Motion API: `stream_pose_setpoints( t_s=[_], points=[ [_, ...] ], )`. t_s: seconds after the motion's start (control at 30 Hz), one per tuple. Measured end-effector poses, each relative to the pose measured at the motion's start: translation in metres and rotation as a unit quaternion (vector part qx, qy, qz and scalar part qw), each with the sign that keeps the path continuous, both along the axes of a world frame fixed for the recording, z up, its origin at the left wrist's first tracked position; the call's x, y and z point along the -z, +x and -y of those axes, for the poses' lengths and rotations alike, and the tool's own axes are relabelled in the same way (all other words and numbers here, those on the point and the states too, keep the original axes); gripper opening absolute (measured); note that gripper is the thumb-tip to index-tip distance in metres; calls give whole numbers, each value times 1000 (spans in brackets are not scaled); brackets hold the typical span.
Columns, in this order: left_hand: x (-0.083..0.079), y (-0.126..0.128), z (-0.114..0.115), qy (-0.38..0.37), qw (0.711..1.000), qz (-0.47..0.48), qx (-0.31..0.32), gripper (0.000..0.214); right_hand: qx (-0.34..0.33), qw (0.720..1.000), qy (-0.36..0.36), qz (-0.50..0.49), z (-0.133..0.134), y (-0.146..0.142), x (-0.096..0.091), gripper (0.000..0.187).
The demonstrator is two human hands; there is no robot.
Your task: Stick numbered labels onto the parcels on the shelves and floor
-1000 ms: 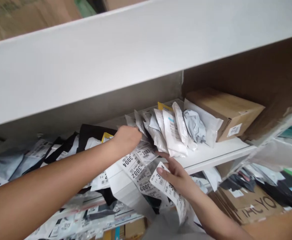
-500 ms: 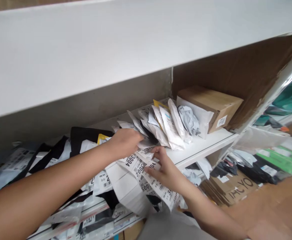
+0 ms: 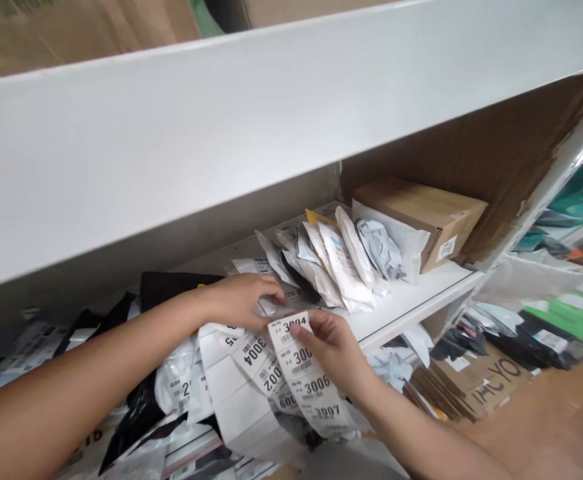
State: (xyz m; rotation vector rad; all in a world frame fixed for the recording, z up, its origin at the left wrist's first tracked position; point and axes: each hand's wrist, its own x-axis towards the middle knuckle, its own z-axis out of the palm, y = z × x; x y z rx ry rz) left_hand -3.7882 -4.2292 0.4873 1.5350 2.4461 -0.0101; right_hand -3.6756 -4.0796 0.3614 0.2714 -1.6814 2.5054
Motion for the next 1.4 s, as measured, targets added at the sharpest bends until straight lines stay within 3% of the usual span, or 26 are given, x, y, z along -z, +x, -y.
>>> stream_pose_setpoints(
  t_s=[0.1, 0.27, 0.37, 0.53, 0.67, 0.77, 0.87, 0.93, 1.0, 1.07, 1.13, 1.27, 1.4],
  points=[
    [3, -7, -2, 21, 997, 71, -18, 27, 48, 999, 2, 26, 12, -15, 10, 37],
    [9, -11, -7, 19, 989, 139, -54, 23, 137, 983, 116, 40, 11, -23, 22, 47],
    [14, -8, -8, 10, 993, 91, -78, 26, 147, 978, 132, 59, 7, -24, 21, 54],
    [25, 7, -14, 6, 991, -56, -118, 23, 43, 992, 65, 99, 3, -24, 18, 50],
    [31, 16, -20, -26, 985, -127, -118, 22, 90, 987, 44, 125, -1, -15, 18, 57],
    [33, 18, -22, -20, 982, -133, -135, 22, 12, 992, 37, 120, -9, 2, 14, 46],
    [30, 25, -23, 5, 972, -127, -199, 25, -77, 990, 49, 111, -19, 19, 12, 39],
    [25, 33, -24, 4, 959, -137, -249, 37, -42, 992, 90, 74, -23, 24, 12, 30],
    [19, 39, -27, -14, 943, -195, -269, 51, 58, 984, 170, -13, -22, 23, 13, 24],
    [13, 42, -30, -39, 926, -278, -254, 56, 135, 952, 250, -112, -19, 20, 14, 17],
    [10, 39, -34, -63, 913, -333, -228, 47, 156, 927, 296, -171, -16, 17, 16, 14],
    [12, 28, -36, -98, 913, -358, -167, 30, 185, 919, 287, -195, -12, 16, 21, 12],
    [17, 27, -28, -67, 917, -389, -54, 26, 169, 929, 248, -217, -11, 14, 28, 11]
  ],
)
